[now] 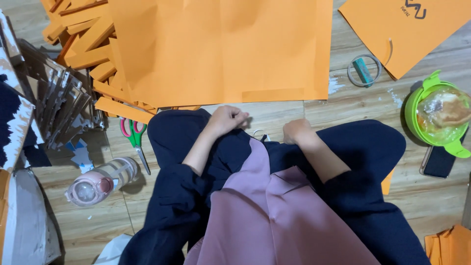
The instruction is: Assembling large orange paper bags by folding edges and applying adhesive strips while sitting on the floor.
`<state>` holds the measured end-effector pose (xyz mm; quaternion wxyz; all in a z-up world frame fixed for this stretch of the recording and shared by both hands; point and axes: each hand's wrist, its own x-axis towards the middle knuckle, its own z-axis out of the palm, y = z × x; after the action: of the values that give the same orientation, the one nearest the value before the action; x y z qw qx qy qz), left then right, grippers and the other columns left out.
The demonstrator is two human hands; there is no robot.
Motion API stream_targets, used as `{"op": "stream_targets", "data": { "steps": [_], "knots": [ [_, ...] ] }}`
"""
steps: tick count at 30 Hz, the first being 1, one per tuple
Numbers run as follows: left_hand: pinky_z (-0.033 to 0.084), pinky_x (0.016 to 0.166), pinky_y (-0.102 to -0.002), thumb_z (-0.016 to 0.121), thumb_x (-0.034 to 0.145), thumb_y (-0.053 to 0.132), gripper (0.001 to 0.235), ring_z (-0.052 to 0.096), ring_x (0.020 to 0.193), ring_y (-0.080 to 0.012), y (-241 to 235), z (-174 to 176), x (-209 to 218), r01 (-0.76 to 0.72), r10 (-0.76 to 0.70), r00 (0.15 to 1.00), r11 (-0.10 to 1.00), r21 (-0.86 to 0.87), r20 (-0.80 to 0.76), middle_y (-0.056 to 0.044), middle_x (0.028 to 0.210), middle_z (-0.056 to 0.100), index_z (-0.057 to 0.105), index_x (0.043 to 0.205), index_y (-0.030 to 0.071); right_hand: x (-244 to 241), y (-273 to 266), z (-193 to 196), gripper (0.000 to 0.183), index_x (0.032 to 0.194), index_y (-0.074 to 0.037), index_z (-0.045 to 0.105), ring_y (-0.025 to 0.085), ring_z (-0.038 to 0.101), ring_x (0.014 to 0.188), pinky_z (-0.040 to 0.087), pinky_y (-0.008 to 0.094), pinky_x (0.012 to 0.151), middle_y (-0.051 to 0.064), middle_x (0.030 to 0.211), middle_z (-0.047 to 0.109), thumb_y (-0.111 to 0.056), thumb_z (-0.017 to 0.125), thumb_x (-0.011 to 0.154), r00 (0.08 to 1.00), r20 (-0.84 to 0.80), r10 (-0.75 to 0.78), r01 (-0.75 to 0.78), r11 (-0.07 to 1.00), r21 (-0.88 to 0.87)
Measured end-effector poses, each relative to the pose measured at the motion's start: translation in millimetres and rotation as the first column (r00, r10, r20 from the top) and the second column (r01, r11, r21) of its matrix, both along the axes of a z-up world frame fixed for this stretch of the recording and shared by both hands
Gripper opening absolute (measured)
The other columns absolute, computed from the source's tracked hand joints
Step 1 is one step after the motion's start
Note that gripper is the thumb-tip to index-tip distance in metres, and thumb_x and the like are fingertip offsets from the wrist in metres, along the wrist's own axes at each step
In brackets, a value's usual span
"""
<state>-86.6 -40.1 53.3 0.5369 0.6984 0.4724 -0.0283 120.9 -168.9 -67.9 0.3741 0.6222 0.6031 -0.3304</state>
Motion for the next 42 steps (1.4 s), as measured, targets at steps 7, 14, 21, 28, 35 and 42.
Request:
{"op": "stream_targets", "data": {
  "steps": [7, 14, 21, 28, 35, 42],
  "knots": [
    [0.040, 0.052, -0.019, 0.067, 0.075, 0.018, 0.011, 0.051, 0.048, -0.0089, -1, -19, 13, -0.052, 0.103, 0.968, 0.974, -0.222, 0.227, -0.001, 0.052, 0.057, 0.064, 0.072, 0.008, 12, 27, 22, 0.043, 0.090, -0.009, 0.069, 0.029, 0.064, 0.087, 0.050, 0.042, 0.071, 0.012, 0.091, 0.067, -0.041, 0.053, 0.066, 0.980, -0.150, -0.131, 0.124, 0.990, -0.060],
    [0.022, 0.043, -0.018, 0.049, 0.087, 0.035, 0.046, 0.029, 0.037, -0.0045, -7, 2, 14, 0.107, 0.072, 0.928, 0.887, -0.449, 0.365, 0.003, 0.036, 0.036, 0.055, 0.050, 0.008, -28, 53, 134, 0.029, 0.051, -0.004, 0.055, 0.014, 0.051, 0.041, 0.041, 0.021, 0.043, 0.006, 0.041, 0.049, -0.022, 0.066, 0.072, 0.245, -0.712, -0.658, 0.652, 0.655, -0.381],
    [0.049, 0.055, -0.021, 0.050, 0.078, 0.052, 0.037, 0.062, 0.055, -0.0093, -29, 9, 37, 0.577, -0.577, 0.806, 0.713, -0.398, 0.135, 0.003, 0.060, 0.067, 0.071, 0.065, 0.024, -36, 30, 18, 0.035, 0.047, -0.014, 0.057, 0.026, 0.061, 0.050, 0.048, 0.036, 0.048, 0.004, 0.045, 0.056, -0.046, 0.060, 0.059, 0.761, -0.587, 0.276, 0.060, 0.871, 0.488],
    [0.050, 0.051, -0.033, 0.054, 0.072, 0.053, 0.045, 0.060, 0.051, -0.0272, -43, 14, 39, 0.485, -0.508, 0.861, 0.830, 0.274, 0.015, -0.006, 0.049, 0.061, 0.066, 0.054, 0.014, -31, 44, 99, 0.019, 0.079, -0.009, 0.047, 0.030, 0.060, 0.067, 0.047, 0.040, 0.058, 0.006, 0.064, 0.054, -0.021, 0.057, 0.068, 0.710, -0.572, 0.412, 0.075, 0.762, 0.643],
    [0.049, 0.054, -0.032, 0.039, 0.077, 0.047, 0.043, 0.058, 0.048, -0.0208, -71, -51, 26, 0.433, -0.858, 0.511, 0.309, 0.847, 0.051, -0.007, 0.050, 0.056, 0.054, 0.057, 0.012, -35, 31, 77, 0.043, 0.118, -0.004, 0.045, 0.023, 0.056, 0.072, 0.044, 0.032, 0.062, 0.010, 0.092, 0.051, -0.022, 0.033, 0.080, 0.514, -0.230, 0.826, 0.054, 0.237, 0.970],
    [0.049, 0.061, -0.032, 0.031, 0.085, 0.026, 0.033, 0.057, 0.050, -0.0166, -83, -71, 21, 0.350, -0.963, 0.267, 0.142, 0.926, 0.046, -0.002, 0.049, 0.053, 0.046, 0.059, 0.013, -40, 31, 104, 0.014, 0.079, -0.014, 0.043, 0.013, 0.044, 0.052, 0.042, 0.028, 0.054, -0.006, 0.064, 0.036, -0.027, 0.037, 0.081, 0.486, -0.122, 0.865, 0.032, 0.122, 0.992]
  ]
}}
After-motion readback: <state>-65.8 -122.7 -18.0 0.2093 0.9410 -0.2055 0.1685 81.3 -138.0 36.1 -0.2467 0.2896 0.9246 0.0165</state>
